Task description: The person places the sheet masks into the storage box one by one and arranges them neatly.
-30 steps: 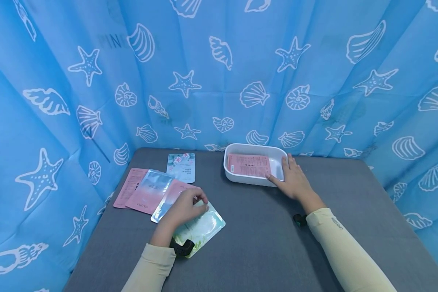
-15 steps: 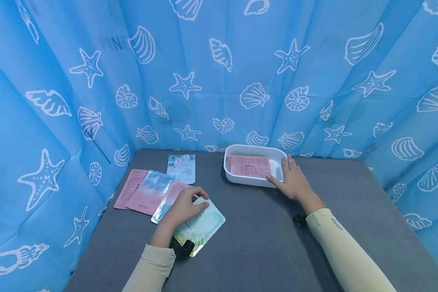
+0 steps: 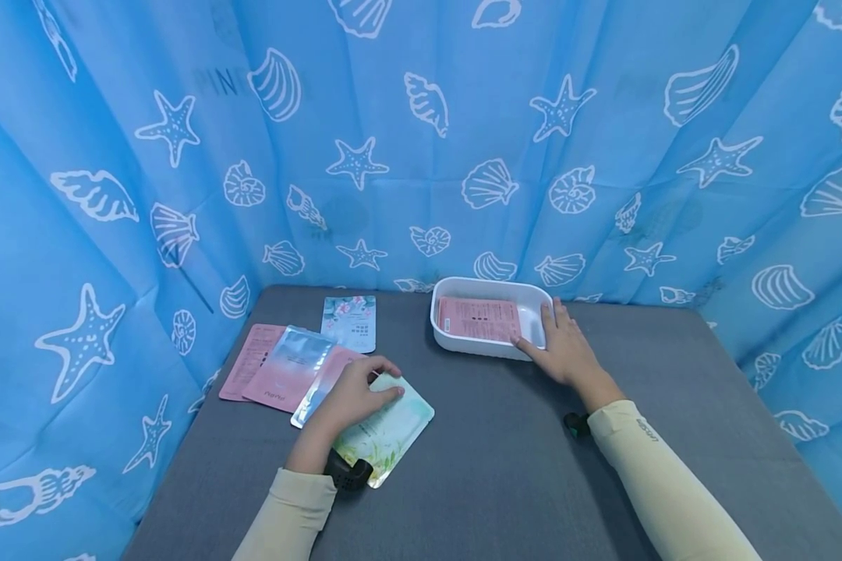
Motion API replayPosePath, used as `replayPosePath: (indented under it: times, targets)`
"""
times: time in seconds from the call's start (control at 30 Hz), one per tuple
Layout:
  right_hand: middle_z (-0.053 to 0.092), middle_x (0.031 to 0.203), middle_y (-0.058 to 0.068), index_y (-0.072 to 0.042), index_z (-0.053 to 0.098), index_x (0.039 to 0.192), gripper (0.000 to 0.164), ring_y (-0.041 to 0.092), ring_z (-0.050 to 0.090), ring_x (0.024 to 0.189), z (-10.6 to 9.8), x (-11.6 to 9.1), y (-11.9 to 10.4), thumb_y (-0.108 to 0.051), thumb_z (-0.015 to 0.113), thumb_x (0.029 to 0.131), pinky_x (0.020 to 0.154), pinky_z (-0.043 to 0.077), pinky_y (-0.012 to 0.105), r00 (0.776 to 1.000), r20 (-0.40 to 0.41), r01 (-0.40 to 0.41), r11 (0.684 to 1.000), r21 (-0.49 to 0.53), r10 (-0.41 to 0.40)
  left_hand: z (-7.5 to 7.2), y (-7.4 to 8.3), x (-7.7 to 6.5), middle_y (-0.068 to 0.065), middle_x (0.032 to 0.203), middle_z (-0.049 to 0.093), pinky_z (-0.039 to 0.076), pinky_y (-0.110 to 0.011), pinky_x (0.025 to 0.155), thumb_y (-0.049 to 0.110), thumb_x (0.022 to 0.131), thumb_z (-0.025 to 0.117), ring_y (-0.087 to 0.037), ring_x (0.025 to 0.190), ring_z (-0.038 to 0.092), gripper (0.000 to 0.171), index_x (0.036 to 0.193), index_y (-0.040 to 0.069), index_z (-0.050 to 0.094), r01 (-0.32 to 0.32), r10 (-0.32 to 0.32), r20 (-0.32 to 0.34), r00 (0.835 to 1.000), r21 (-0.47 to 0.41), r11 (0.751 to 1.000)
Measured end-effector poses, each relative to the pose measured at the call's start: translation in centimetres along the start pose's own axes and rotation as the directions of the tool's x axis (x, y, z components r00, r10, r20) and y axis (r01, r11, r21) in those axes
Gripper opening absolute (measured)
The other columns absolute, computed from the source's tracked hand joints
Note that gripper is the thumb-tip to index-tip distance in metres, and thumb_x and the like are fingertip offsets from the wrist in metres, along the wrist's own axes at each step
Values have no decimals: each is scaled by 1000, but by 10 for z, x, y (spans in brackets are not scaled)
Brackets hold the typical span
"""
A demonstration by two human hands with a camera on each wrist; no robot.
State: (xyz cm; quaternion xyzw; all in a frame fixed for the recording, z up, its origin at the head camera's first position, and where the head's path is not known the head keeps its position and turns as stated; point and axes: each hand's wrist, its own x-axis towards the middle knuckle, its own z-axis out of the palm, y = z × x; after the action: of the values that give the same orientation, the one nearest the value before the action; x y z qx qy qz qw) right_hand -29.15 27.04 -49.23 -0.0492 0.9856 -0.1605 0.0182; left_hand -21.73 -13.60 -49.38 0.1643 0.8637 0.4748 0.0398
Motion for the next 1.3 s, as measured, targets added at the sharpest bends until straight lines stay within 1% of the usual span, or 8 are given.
replayPosePath:
  times: [0.2,0.4,0.6,0.77,0.9,1.0,1.17,1.3]
  targets:
    - [-8,176,27,-2,0,169,106,56,4,161,-2,-2,-1,-71,45,102,129,10,68,1000,0,-3,1000,4,3,0,2,0,2,120,76,51,-53,110,16,92,84,-25,126,66,27,117,15,77,-2,1,-9,1000,-28,1000]
    - [-8,176,27,-3,1,170,105,56,5,161,-2,-2,-2,-70,46,102,129,11,69,1000,-11,0,1000,6,0,0,5,0,5,120,76,53,-51,107,16,90,86,-22,123,67,29,116,23,77,13,-14,-21,1000,-60,998]
    - [-5,176,29,-2,3,170,104,58,9,159,-3,0,-3,-69,47,102,128,13,69,1000,-24,12,1000,3,-12,-2,13,-1,4,122,75,54,-50,104,14,89,87,-22,121,67,33,119,22,77,3,-5,-36,999,-59,998]
    - [-5,176,29,-3,3,170,105,59,9,159,-2,1,-2,-71,46,102,128,14,70,1000,-22,7,1000,1,-7,-3,21,-2,2,125,75,55,-45,97,12,88,87,-19,112,68,38,124,19,76,-5,3,-42,999,-57,998]
    - [-6,176,28,-4,2,170,107,59,8,159,-1,0,-1,-74,44,101,128,13,71,1000,-9,-3,1000,6,3,-4,25,-2,2,129,74,56,-46,100,9,88,86,-19,115,67,42,128,16,74,-13,12,-14,1000,-70,997]
    - [-7,176,28,-4,1,170,107,59,7,159,-1,-1,0,-74,44,101,128,12,71,1000,-7,-3,1000,11,3,-4,29,-2,3,130,73,55,-49,105,9,89,85,-19,121,66,43,129,18,74,-12,12,1,1000,-72,997]
    - [-3,176,30,0,6,169,105,53,2,162,-1,-2,0,-69,48,102,129,8,68,999,-38,24,1000,6,-23,-5,37,1,3,128,73,56,-46,98,8,89,85,-18,111,67,41,127,20,75,-26,24,-19,1000,-82,996]
    - [2,175,31,3,9,168,105,48,-1,164,0,-1,0,-67,50,102,131,6,65,997,-60,40,999,-4,-40,-7,43,3,4,127,73,58,-45,96,9,89,85,-17,110,67,40,126,22,75,-38,34,-45,998,-93,995]
